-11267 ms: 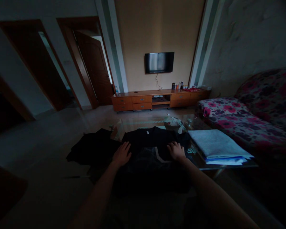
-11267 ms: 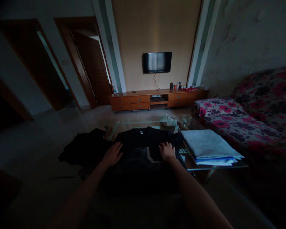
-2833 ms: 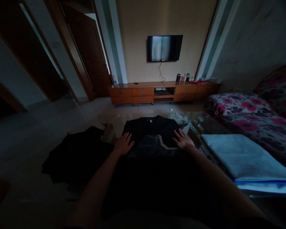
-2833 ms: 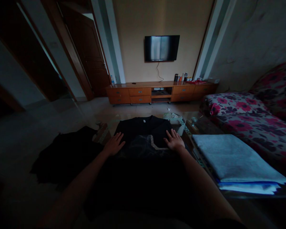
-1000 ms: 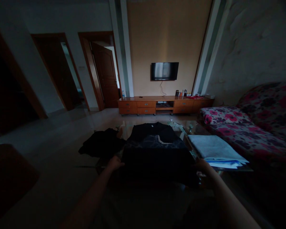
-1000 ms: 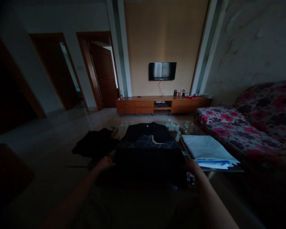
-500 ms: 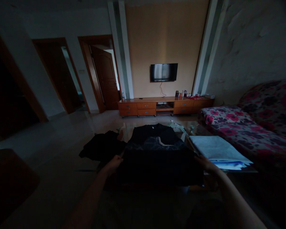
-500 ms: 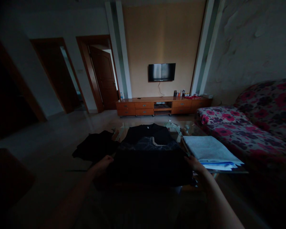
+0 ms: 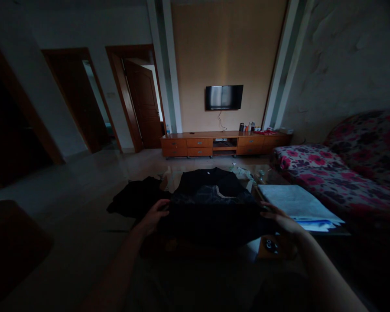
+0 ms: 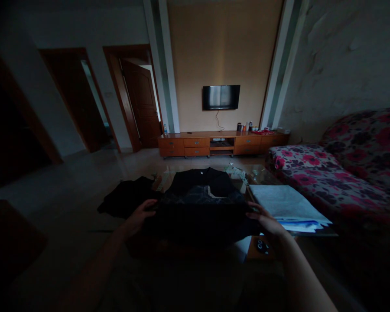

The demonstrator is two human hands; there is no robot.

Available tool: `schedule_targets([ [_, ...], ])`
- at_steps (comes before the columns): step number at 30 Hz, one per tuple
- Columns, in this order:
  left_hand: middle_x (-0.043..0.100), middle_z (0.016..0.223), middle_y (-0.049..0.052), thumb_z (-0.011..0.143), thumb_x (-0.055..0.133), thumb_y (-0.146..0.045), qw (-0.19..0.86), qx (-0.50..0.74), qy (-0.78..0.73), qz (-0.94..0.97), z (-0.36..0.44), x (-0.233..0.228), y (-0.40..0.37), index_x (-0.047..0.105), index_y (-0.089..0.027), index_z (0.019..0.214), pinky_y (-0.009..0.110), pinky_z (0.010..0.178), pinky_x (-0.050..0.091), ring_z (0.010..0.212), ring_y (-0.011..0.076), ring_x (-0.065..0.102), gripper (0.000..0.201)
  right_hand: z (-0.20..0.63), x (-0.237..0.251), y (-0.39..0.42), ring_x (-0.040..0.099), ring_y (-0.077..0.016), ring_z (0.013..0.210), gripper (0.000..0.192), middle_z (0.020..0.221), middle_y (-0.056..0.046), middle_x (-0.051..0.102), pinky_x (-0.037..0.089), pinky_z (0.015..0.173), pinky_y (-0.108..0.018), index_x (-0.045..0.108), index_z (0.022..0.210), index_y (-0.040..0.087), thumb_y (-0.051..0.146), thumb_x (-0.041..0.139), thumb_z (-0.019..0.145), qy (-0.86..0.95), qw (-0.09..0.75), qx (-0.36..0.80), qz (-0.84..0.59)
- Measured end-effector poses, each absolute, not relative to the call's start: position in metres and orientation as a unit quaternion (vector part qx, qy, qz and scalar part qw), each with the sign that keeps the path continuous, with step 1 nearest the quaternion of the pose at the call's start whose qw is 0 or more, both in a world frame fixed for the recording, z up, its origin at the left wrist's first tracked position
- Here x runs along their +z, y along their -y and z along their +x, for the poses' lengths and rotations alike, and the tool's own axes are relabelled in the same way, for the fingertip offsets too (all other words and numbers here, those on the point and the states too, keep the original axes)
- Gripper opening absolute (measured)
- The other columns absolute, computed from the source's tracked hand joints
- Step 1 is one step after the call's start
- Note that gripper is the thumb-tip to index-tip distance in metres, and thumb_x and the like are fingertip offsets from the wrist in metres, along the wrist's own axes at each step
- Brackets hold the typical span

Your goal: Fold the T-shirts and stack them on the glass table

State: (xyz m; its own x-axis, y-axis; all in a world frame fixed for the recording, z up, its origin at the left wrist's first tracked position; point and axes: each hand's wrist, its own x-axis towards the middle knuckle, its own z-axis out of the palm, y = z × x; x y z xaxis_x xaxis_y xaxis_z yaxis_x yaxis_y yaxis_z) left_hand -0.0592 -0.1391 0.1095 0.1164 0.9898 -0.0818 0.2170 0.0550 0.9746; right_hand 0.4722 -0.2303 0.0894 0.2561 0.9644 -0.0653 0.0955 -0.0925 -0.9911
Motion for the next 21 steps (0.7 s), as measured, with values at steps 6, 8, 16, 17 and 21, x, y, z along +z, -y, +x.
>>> schedule_targets([
  [6,0.072,0.126,0.01,0.07,0.055,-0.022,0.468,0.437,-0.46,0.616,-0.06,0.118,0.136,0.075,-0.018,0.103,0.045,0.11,0.045,0.128,0.03,0.059,0.038,0.47,0.099,0.223,0.071,-0.0258,0.107,0.064,0.12,-0.006,0.075,0.058,0.085,-0.033,0.069,0.121,0.025,0.032,0.086,0.06,0.402,0.568,0.473,-0.541],
  [8,0.066,0.138,0.008,0.063,0.054,-0.017,0.468,0.423,-0.432,0.645,-0.061,0.123,0.139,0.076,-0.019,0.109,0.047,0.111,0.045,0.134,0.0309,0.055,0.051,0.468,0.1,0.22,0.068,-0.0263,0.114,0.062,0.123,-0.006,0.074,0.058,0.089,-0.032,0.072,0.116,0.024,0.036,0.088,0.058,0.389,0.595,0.437,-0.551],
  [16,0.055,0.15,0.009,0.056,0.064,-0.008,0.463,0.411,-0.463,0.634,-0.065,0.111,0.133,0.076,-0.02,0.115,0.042,0.112,0.044,0.139,0.0311,0.05,0.062,0.468,0.1,0.216,0.07,-0.0274,0.111,0.05,0.112,-0.006,0.077,0.059,0.09,-0.035,0.075,0.098,0.024,0.047,0.09,0.056,0.382,0.647,0.384,-0.537],
  [17,0.055,0.15,0.01,0.056,0.067,-0.009,0.465,0.416,-0.466,0.627,-0.067,0.107,0.13,0.078,-0.02,0.112,0.043,0.112,0.044,0.139,0.0318,0.05,0.058,0.469,0.101,0.216,0.07,-0.0265,0.11,0.049,0.11,-0.005,0.078,0.059,0.089,-0.034,0.075,0.098,0.024,0.046,0.089,0.057,0.373,0.651,0.395,-0.53],
  [21,0.053,0.152,0.013,0.053,0.074,-0.012,0.447,0.396,-0.479,0.643,-0.076,0.091,0.121,0.079,-0.019,0.106,0.05,0.112,0.043,0.14,0.0361,0.048,0.054,0.47,0.099,0.214,0.071,-0.0239,0.107,0.039,0.11,-0.004,0.078,0.059,0.088,-0.03,0.076,0.099,0.024,0.039,0.085,0.064,0.323,0.67,0.446,-0.498],
])
